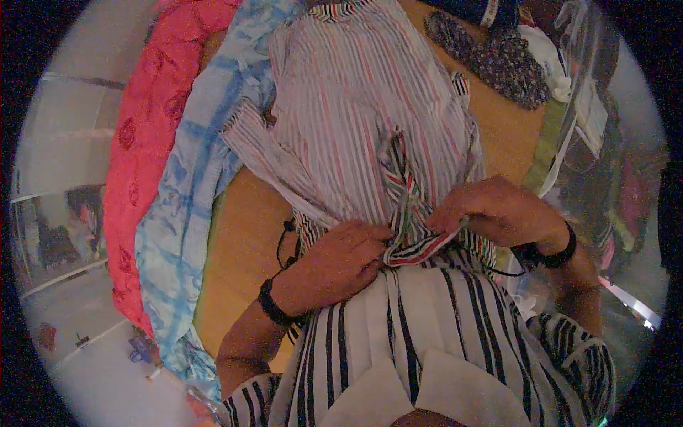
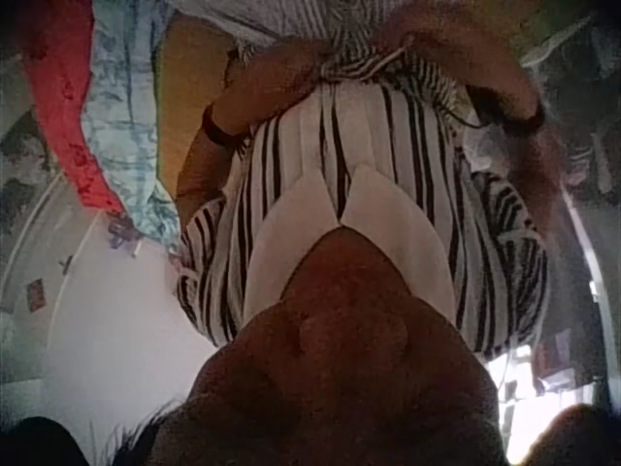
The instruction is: Folding a striped shirt or pajama top.
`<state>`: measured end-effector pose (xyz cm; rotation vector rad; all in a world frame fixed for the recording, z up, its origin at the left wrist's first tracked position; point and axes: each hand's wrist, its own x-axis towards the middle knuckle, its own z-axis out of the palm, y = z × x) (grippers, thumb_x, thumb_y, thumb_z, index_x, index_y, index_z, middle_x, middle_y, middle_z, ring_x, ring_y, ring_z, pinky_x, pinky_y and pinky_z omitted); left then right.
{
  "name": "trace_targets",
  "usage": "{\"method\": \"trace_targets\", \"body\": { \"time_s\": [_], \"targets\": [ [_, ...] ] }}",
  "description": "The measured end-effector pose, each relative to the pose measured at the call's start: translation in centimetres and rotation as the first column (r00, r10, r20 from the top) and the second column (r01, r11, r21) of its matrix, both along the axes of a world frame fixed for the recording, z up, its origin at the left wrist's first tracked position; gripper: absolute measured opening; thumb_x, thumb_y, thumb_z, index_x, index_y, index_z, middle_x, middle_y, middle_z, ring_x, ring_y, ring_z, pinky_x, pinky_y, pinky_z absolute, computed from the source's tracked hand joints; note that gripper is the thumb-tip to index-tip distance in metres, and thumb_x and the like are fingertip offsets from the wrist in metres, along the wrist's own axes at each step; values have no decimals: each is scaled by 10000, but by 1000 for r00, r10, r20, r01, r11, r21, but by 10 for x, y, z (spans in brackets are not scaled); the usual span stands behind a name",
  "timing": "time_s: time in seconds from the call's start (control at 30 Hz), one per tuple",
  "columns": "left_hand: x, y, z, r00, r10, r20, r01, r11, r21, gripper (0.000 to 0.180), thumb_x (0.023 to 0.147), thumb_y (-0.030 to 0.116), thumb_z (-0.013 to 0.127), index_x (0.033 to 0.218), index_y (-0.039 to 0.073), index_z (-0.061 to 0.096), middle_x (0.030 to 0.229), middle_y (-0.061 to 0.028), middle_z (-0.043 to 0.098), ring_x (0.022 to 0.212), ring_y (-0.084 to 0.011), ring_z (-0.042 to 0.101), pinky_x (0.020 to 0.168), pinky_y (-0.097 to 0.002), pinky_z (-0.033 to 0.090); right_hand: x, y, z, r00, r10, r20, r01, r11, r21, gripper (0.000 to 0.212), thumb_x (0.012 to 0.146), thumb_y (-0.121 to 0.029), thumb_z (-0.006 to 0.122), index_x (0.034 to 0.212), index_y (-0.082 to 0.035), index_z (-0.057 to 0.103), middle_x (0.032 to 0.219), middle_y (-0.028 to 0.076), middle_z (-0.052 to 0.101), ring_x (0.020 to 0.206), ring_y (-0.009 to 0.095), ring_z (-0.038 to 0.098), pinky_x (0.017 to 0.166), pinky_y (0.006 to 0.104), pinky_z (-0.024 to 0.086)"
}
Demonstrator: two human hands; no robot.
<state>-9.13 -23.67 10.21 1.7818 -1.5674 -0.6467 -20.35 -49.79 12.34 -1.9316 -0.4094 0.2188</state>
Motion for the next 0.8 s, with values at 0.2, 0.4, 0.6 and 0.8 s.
{"method": "trace_targets", "body": {
  "time_s": [0.2,0.4,0.6,0.8],
  "targets": [
    [17,13,5,916,82,-392,-129,987,-95,212,728,33,592,935,26,547,1107,-154,582,1001,-318,573,848,-378,455,3,-1,0,997,71,-19,-71,997,-20,210,725,97,492,874,-31,566,922,94,633,898,269,622,780,352,492],
    [13,19,-4,921,95,-379,-151,981,-120,209,734,26,585,940,38,555,1116,-144,584,1007,-285,576,848,-355,455,3,0,2,994,111,-20,-112,994,-17,218,738,87,487,890,-43,572,923,88,633,891,263,621,773,357,488],
    [17,11,10,929,228,-292,-254,966,-53,200,783,41,576,980,44,550,1024,-108,587,899,-215,578,773,-308,458,10,2,7,994,82,-76,-90,990,-111,271,747,68,509,981,-43,586,944,89,634,907,268,616,795,345,483],
    [64,-6,18,864,413,-287,-432,902,-3,159,862,104,547,1005,36,547,905,-32,552,824,-98,513,723,-250,423,48,-16,10,985,-174,-24,171,982,-76,290,782,36,543,1064,-24,577,954,71,638,921,187,603,826,296,460]
  ]
}}
